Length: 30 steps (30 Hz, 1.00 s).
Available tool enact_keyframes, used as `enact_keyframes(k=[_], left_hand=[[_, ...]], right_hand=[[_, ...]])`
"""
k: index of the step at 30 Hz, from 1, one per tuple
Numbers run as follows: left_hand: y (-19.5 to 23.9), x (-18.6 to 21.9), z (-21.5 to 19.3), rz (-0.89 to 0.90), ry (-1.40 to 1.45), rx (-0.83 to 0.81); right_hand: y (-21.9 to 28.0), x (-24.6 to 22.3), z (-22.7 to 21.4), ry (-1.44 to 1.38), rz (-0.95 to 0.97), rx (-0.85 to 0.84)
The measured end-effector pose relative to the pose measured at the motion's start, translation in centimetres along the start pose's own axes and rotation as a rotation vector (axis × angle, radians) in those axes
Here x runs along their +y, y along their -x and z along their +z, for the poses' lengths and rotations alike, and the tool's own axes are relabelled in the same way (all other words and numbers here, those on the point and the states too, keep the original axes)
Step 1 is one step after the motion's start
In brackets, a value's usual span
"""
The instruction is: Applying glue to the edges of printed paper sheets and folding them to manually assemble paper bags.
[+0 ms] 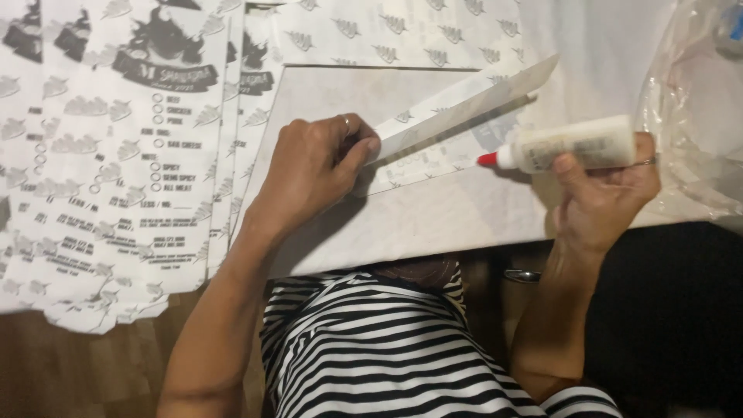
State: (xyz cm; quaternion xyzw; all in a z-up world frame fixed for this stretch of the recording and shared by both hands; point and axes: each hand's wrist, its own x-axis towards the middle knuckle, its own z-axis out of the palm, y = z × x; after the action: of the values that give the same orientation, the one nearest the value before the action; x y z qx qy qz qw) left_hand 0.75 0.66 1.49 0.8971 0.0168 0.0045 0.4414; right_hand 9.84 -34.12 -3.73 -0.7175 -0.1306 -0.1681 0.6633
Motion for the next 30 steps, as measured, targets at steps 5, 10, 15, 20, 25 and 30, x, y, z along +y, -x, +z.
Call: enact_keyframes(k=[5, 10, 15, 20, 25, 30], left_hand=[[-0.7, 0.2, -1.3, -0.098, 0.173, -0.019], [-1.0, -1.1, -1.5, -0.030, 0.282, 0.023], [-0.8, -1.8, -0.9, -0.009, 0.342, 0.016], [2.4, 0.7, -0.7, 0.091, 0.110, -0.073], [4.4, 0.3, 2.4, 0.363, -0.358, -0.141], [5.3, 0.0, 3.3, 0.442, -0.421, -0.030]], right_hand=[[3.0, -3.5, 7.9, -0.176, 0.041, -0.160], [5.5, -5.0, 12.6, -0.227, 0.071, -0.218], [6.6, -4.1, 14.0, -0.225, 0.136, -0.346], [3.6, -3.3, 9.5, -0.467, 0.192, -0.130], [2.1, -4.2, 3.3, -0.630, 0.376, -0.021], [4.8, -6.2, 6.7, -1.216, 0.832, -0.293]])
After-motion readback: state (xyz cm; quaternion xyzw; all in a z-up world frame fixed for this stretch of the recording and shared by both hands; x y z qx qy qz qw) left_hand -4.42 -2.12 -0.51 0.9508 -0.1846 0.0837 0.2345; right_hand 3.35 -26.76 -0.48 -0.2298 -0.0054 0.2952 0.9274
